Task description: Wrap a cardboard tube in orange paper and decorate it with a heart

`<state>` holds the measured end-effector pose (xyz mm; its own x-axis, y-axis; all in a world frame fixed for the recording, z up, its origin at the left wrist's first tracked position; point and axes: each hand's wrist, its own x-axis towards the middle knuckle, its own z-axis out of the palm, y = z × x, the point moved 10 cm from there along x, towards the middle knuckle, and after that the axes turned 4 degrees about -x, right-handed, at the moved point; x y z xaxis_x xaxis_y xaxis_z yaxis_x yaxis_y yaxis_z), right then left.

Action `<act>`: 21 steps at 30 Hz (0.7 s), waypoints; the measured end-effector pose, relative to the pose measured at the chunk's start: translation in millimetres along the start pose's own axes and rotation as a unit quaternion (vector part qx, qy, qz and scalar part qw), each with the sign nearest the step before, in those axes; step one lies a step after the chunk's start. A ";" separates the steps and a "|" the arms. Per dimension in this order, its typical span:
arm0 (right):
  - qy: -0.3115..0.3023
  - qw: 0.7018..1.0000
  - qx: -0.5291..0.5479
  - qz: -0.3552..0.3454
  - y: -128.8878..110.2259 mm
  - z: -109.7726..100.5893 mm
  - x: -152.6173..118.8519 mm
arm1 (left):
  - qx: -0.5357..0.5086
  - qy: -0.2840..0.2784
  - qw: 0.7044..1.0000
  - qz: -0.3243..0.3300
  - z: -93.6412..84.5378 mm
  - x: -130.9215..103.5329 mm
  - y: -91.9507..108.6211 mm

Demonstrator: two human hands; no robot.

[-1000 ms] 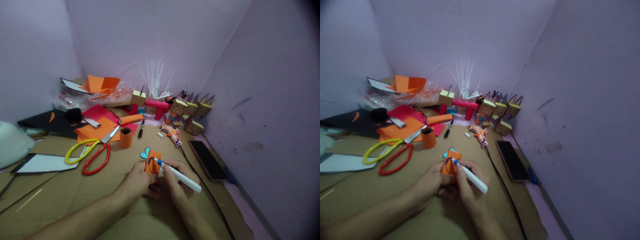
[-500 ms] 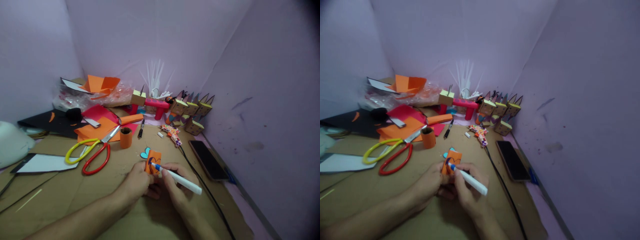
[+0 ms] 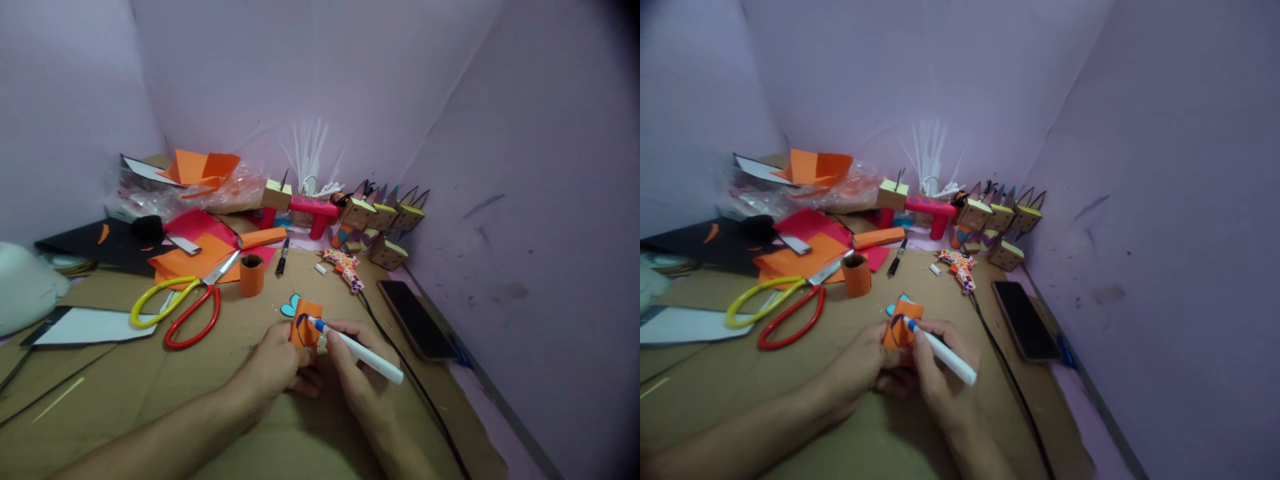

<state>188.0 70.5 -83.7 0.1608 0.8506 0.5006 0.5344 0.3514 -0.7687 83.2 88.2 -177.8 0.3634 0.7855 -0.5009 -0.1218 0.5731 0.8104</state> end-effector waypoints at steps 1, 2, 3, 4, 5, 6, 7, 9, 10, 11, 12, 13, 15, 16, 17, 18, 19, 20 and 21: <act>0.001 1.000 0.002 0.001 0.0 -0.1 0.0 | 0.000 0.001 1.000 -0.001 -0.3 -0.2 0.3; 0.001 1.000 0.004 0.003 0.2 0.0 0.1 | 0.000 0.002 1.000 -0.003 -0.6 -0.5 0.5; 0.002 1.000 0.006 0.004 0.3 -0.1 0.3 | 0.001 0.003 1.000 -0.003 -0.9 -1.0 0.9; 0.003 1.000 0.007 0.005 0.3 0.0 0.4 | 0.002 0.005 1.000 -0.003 -1.1 -1.4 1.3; 0.004 1.000 0.007 0.006 0.5 0.0 0.6 | 0.002 0.006 1.000 -0.003 -1.2 -1.9 1.6; 0.007 1.000 0.006 0.007 0.8 -0.3 0.8 | 0.001 0.006 1.000 -0.004 -1.1 -2.3 1.8; 0.008 1.000 0.004 0.006 0.8 -0.3 0.9 | 0.000 0.007 1.000 -0.004 -1.0 -2.6 1.7; 0.007 1.000 0.000 0.001 0.6 -0.2 0.8 | -0.001 0.007 1.000 -0.003 -0.7 -2.9 1.8; 0.004 1.000 -0.003 -0.001 0.6 0.1 0.7 | 0.000 0.008 1.000 -0.003 -0.7 -2.9 1.6; 0.001 1.000 -0.004 -0.004 0.5 0.6 0.3 | 0.002 0.008 1.000 -0.004 -0.7 -2.9 1.5; -0.002 1.000 -0.004 -0.005 0.5 1.0 -0.1 | 0.003 0.007 1.000 -0.002 -0.4 -2.8 1.7; -0.007 1.000 -0.004 -0.004 0.9 1.8 -0.7 | 0.002 0.006 1.000 0.000 -0.1 -2.7 2.1; -0.019 1.000 0.001 0.004 2.1 4.3 -2.1 | -0.002 0.003 1.000 0.003 0.1 -2.5 2.7; -0.020 1.000 0.009 0.011 3.1 4.9 -2.7 | -0.004 0.004 1.000 0.005 0.0 -2.5 3.0; -0.018 0.999 0.020 0.021 4.3 5.0 -3.4 | -0.006 0.003 1.000 0.006 0.0 -2.5 3.2; -0.015 0.999 0.032 0.029 5.3 4.9 -4.0 | -0.006 0.003 1.000 0.005 0.1 -2.5 3.0; -0.014 0.998 0.045 0.033 5.2 5.5 -4.5 | -0.006 0.001 1.000 0.004 0.4 -2.5 2.8; -0.015 0.998 0.054 0.034 4.7 6.1 -4.8 | -0.006 0.001 1.000 0.005 0.7 -2.6 2.8; -0.017 0.998 0.060 0.033 3.9 7.0 -5.2 | -0.006 0.001 1.000 0.007 0.8 -2.5 3.0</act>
<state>183.4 70.3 -92.1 0.1632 0.8858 0.4344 0.4207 0.3358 -0.8428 82.6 87.8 -173.9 0.3589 0.7940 -0.4907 -0.1372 0.5649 0.8137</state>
